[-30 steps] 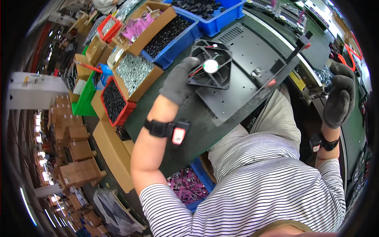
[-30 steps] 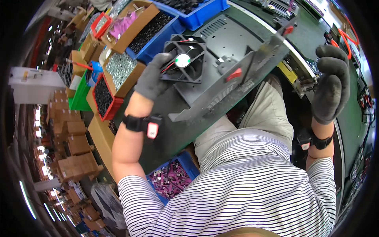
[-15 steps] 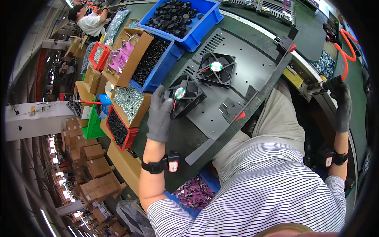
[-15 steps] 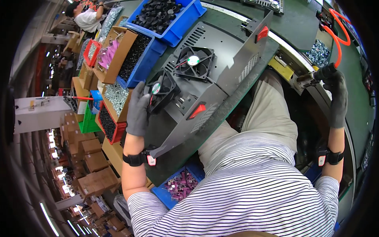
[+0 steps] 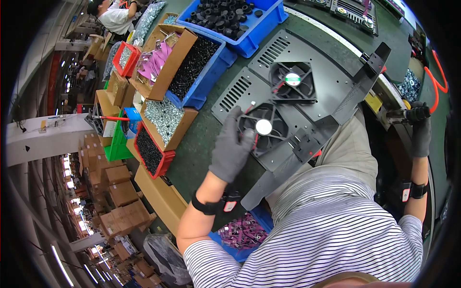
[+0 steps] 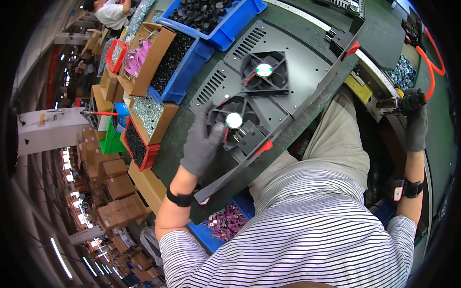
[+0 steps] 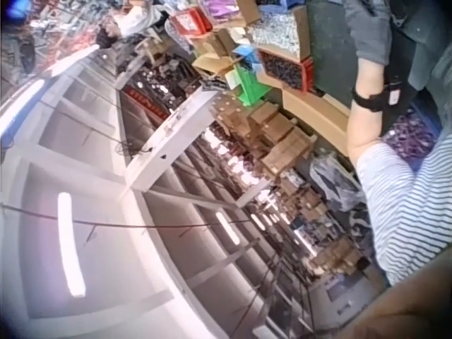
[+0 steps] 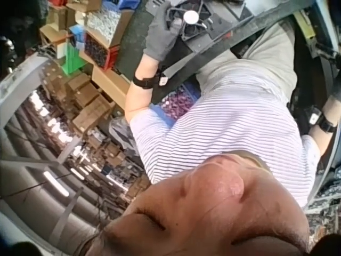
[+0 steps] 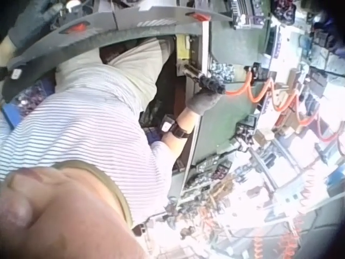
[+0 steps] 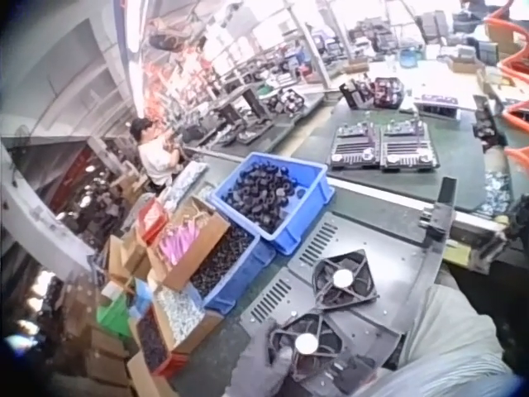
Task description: Assembling a metal electronics enclosure by installing internal components including PCBs and cooling fans, and securing panels with screws.
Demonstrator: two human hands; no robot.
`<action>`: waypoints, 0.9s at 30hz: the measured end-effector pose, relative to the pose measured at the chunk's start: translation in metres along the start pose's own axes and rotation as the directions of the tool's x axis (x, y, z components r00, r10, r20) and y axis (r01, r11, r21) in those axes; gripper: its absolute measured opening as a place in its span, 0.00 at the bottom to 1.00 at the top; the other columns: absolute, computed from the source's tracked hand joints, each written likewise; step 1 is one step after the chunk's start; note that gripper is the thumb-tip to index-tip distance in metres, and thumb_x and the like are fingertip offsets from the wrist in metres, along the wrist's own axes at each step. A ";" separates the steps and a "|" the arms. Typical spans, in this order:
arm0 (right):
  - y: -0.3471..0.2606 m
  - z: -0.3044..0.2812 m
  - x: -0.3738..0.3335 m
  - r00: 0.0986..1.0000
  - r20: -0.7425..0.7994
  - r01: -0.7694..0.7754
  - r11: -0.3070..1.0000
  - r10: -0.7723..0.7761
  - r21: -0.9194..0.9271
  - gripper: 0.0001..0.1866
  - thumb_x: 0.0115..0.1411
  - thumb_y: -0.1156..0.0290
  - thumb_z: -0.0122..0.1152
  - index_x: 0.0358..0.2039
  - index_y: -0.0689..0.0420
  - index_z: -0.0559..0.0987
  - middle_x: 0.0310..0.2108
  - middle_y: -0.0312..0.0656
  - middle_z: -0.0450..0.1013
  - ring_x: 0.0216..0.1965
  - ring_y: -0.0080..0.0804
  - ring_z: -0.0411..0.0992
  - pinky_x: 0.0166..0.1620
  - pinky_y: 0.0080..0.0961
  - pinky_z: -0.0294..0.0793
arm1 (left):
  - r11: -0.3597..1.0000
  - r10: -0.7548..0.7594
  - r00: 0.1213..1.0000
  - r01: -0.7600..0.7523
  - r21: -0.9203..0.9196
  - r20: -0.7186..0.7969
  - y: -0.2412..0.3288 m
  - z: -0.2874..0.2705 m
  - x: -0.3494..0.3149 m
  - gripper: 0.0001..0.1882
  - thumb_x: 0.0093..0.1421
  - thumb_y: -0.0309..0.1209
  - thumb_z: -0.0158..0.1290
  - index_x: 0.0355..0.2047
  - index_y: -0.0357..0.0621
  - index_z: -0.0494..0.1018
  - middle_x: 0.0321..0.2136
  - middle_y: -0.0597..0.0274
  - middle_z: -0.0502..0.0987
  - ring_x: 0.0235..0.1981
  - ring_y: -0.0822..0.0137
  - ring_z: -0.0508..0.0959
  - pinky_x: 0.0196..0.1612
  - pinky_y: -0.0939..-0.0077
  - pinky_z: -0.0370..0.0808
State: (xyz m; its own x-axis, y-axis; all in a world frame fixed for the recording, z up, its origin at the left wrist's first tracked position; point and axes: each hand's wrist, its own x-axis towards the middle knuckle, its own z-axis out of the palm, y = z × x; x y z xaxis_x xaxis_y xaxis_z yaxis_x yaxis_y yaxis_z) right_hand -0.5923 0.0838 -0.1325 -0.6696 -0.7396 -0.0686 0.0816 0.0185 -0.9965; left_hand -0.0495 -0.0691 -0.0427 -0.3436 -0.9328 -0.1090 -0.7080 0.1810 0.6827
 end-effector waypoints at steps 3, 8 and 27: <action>0.008 -0.020 0.015 0.988 0.109 -0.112 0.992 0.105 0.058 0.24 0.72 0.54 0.40 0.54 0.60 0.71 0.35 0.29 0.68 0.36 0.20 0.67 0.45 0.18 0.66 | 0.892 -0.056 0.998 0.040 0.450 0.022 0.020 -0.011 0.002 0.28 0.61 0.43 0.54 0.57 0.42 0.66 0.50 0.48 0.75 0.46 0.50 0.78 0.49 0.59 0.74; -0.006 -0.028 0.039 0.899 0.437 0.207 0.856 0.025 -0.474 0.22 0.65 0.59 0.54 0.53 0.59 0.74 0.36 0.33 0.69 0.39 0.22 0.69 0.44 0.20 0.69 | 0.821 0.197 0.947 -0.018 0.571 -0.254 -0.002 -0.072 0.063 0.19 0.62 0.43 0.52 0.50 0.48 0.74 0.45 0.53 0.77 0.43 0.51 0.78 0.47 0.59 0.75; -0.103 0.075 0.033 0.694 0.454 0.493 0.090 0.559 -0.865 0.29 0.27 0.56 0.75 0.33 0.57 0.80 0.29 0.48 0.77 0.34 0.45 0.77 0.38 0.35 0.75 | 0.736 -0.238 0.901 -0.076 0.672 0.363 -0.039 -0.126 0.176 0.29 0.68 0.54 0.38 0.59 0.49 0.67 0.57 0.48 0.71 0.58 0.48 0.70 0.60 0.63 0.65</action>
State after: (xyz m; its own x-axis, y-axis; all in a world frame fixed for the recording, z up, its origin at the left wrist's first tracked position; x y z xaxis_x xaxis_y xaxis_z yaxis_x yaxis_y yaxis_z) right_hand -0.5679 0.0072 -0.0283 -0.0844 -0.8084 -0.5825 -0.9617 0.2192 -0.1648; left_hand -0.0040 -0.2796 0.0027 -0.3646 -0.7702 -0.5233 -0.9101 0.4137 0.0252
